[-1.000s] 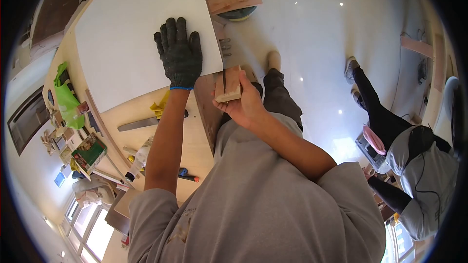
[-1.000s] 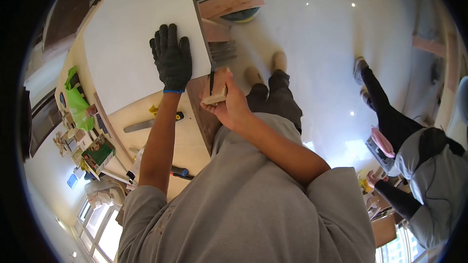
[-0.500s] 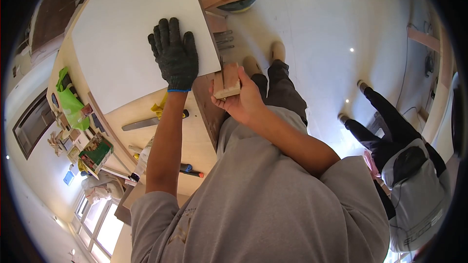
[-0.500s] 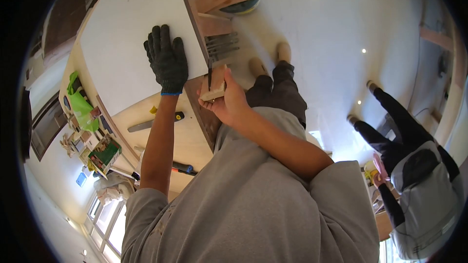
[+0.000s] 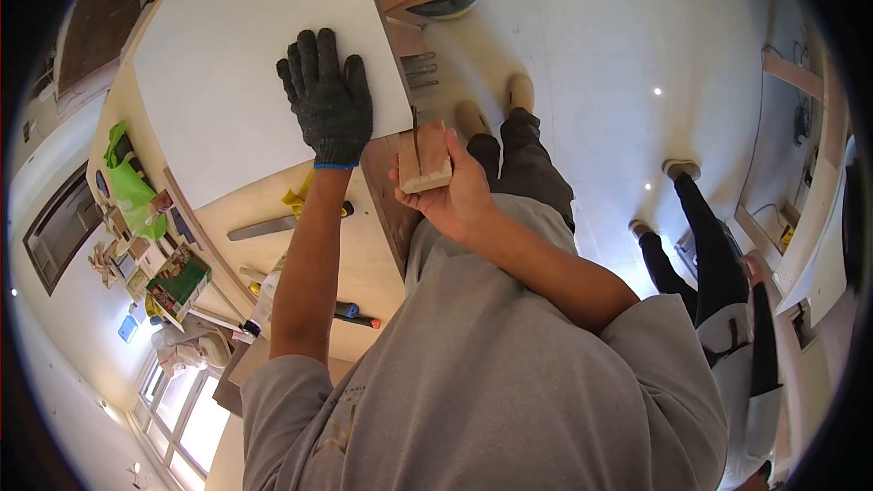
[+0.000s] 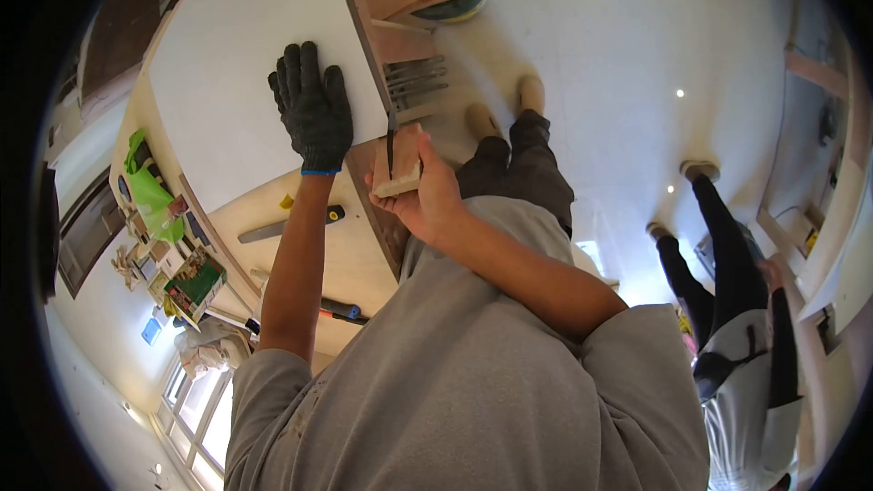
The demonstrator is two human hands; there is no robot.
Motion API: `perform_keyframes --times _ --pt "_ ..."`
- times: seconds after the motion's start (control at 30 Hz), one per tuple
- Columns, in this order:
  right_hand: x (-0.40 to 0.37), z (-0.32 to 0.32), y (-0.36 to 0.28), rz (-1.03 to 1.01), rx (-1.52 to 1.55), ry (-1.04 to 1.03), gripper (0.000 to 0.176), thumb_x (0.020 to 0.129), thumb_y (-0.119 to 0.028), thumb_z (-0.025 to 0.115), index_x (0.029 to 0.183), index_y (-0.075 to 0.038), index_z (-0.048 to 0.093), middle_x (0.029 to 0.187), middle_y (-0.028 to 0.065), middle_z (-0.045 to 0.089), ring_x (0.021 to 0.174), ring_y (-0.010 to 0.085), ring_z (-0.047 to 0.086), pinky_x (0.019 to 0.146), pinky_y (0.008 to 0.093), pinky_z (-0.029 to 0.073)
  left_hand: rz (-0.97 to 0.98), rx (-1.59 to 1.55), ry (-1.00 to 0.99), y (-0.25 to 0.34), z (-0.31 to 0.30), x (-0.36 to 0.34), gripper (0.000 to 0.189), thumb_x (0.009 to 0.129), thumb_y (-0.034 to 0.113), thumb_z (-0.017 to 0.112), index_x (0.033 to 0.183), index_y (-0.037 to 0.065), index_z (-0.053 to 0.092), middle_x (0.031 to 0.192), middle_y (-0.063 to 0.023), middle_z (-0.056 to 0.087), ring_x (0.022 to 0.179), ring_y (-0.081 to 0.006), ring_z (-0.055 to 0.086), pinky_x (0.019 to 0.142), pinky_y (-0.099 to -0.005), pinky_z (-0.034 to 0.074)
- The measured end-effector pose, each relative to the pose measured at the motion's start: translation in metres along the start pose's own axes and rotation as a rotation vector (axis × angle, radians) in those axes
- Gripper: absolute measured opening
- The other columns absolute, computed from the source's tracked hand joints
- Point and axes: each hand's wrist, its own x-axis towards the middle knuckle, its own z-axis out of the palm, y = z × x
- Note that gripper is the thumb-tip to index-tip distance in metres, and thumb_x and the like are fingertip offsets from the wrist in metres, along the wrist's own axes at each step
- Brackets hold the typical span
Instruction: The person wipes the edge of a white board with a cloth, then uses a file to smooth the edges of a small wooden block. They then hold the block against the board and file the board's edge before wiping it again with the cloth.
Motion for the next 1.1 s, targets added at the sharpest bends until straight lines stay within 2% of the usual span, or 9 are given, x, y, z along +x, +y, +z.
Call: perform_keyframes --times 0.13,0.4,0.7,0.8,0.9,1.0,1.1 --pt "0.001 0.000 0.001 -0.010 -0.024 0.023 0.059 0.105 -0.058 0.038 0.127 -0.006 0.054 0.113 0.0146 0.063 0.101 0.0314 0.063 0.083 0.0444 0.050 -0.003 -0.006 0.010 0.002 -0.001 0.000 0.049 0.100 0.030 0.053 0.142 0.005 0.053 0.148 -0.0250 0.049 0.139 -0.0425 0.042 0.121 -0.0535 0.025" --pt "0.012 0.000 -0.004 -0.031 -0.016 0.085 0.058 0.105 -0.058 0.039 0.129 -0.007 0.049 0.117 0.0159 0.059 0.102 0.0325 0.062 0.083 0.0461 0.050 -0.012 -0.006 0.005 0.002 -0.001 0.001 0.049 0.099 0.030 0.055 0.142 0.005 0.054 0.147 -0.0246 0.050 0.139 -0.0418 0.042 0.121 -0.0534 0.025" --pt "0.000 0.005 0.000 -0.025 -0.036 0.050 0.056 0.105 -0.058 0.038 0.125 -0.008 0.053 0.111 0.0146 0.062 0.101 0.0320 0.062 0.082 0.0459 0.050 -0.010 0.026 -0.010 0.003 -0.003 0.001 0.049 0.099 0.029 0.055 0.141 0.004 0.054 0.147 -0.0240 0.049 0.139 -0.0412 0.043 0.121 -0.0530 0.025" --pt "0.001 0.003 -0.001 -0.010 -0.028 0.059 0.055 0.107 -0.054 0.037 0.128 -0.007 0.052 0.113 0.0165 0.064 0.100 0.0312 0.063 0.080 0.0442 0.052 -0.006 0.021 -0.001 0.003 -0.002 0.001 0.049 0.100 0.029 0.055 0.141 0.004 0.054 0.147 -0.0240 0.049 0.139 -0.0411 0.043 0.121 -0.0531 0.026" --pt "0.010 -0.001 -0.003 -0.032 0.014 0.100 0.055 0.105 -0.057 0.041 0.128 -0.007 0.048 0.114 0.0167 0.060 0.101 0.0343 0.062 0.081 0.0477 0.050 -0.002 0.036 0.000 0.002 -0.002 0.000 0.049 0.100 0.029 0.055 0.142 0.004 0.053 0.148 -0.0237 0.049 0.140 -0.0407 0.043 0.121 -0.0529 0.026" --pt "0.014 -0.002 -0.006 -0.021 0.019 0.047 0.054 0.105 -0.056 0.042 0.129 -0.008 0.047 0.114 0.0175 0.059 0.102 0.0357 0.062 0.081 0.0484 0.050 -0.017 0.031 -0.014 0.006 -0.003 0.002 0.048 0.100 0.028 0.055 0.142 0.005 0.053 0.147 -0.0231 0.050 0.140 -0.0403 0.042 0.121 -0.0526 0.026" --pt "0.000 0.011 -0.005 0.002 0.038 0.131 0.053 0.105 -0.056 0.041 0.128 -0.008 0.047 0.114 0.0175 0.060 0.101 0.0362 0.062 0.080 0.0481 0.050 -0.020 0.037 -0.016 0.003 -0.004 0.002 0.048 0.099 0.029 0.055 0.141 0.005 0.054 0.147 -0.0226 0.050 0.140 -0.0400 0.042 0.121 -0.0527 0.026"
